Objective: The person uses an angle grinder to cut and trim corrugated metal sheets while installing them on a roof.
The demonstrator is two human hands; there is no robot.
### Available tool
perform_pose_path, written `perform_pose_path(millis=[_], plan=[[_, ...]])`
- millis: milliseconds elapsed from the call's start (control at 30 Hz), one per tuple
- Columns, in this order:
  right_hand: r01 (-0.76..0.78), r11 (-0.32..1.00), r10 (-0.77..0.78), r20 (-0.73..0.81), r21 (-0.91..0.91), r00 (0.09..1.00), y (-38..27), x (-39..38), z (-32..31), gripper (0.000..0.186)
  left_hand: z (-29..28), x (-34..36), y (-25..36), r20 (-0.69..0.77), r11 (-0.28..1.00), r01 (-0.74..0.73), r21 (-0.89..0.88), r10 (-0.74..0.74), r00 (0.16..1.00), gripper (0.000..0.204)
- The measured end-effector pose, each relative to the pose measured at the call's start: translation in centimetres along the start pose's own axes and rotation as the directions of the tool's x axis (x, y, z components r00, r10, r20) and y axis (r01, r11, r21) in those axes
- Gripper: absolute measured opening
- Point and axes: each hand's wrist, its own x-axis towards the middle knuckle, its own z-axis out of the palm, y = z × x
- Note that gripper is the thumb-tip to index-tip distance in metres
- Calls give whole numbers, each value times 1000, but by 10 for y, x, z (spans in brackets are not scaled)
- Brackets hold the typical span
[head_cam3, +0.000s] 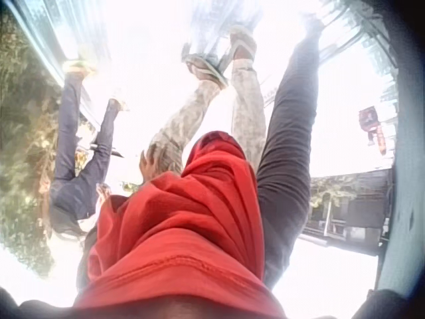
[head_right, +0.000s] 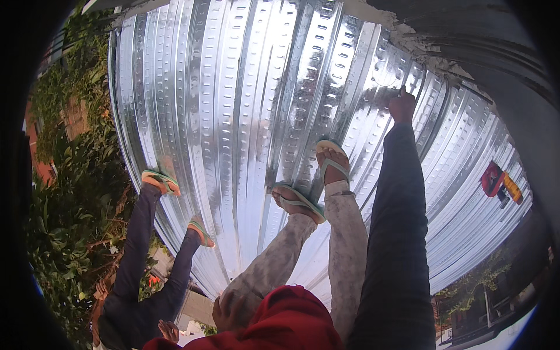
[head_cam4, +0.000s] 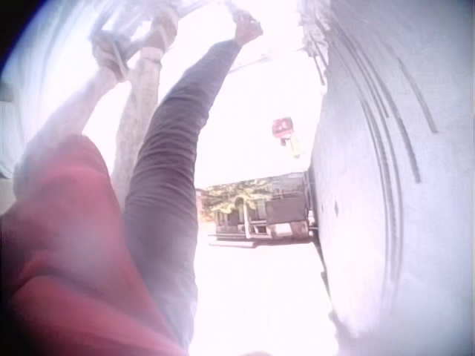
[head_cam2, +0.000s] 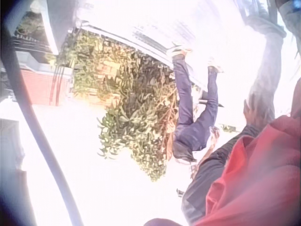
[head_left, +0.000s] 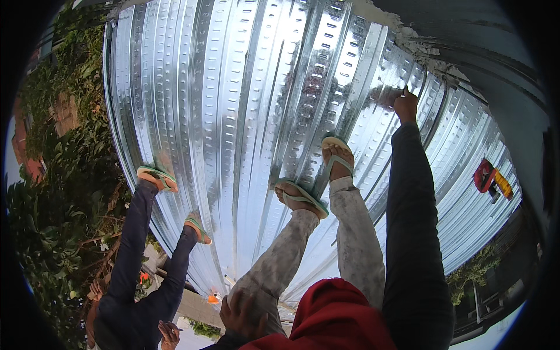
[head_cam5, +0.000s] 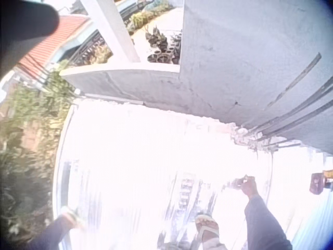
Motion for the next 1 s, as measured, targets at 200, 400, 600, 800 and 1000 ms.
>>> perform_pose_path(millis=[200,400,600,800,1000], plan=[[-363,872,26,710,328,704,22,-206,-32,40,-20,-28,21,133,986,152,-75,-141,981,67],[570,711,-276,583,-411,764,3,-399,-155,33,-11,-61,7,243,925,279,-259,-217,945,68],[915,368,-588,722,-163,365,-78,-407,-341,19,5,-117,11,275,773,292,-563,-158,948,65],[966,253,-331,932,-60,144,-246,-371,-437,18,62,-224,43,234,1,268,-963,-486,842,51],[709,-667,-128,902,230,-413,-428,-309,-455,28,156,-318,211,621,-577,242,-780,-668,409,51]])
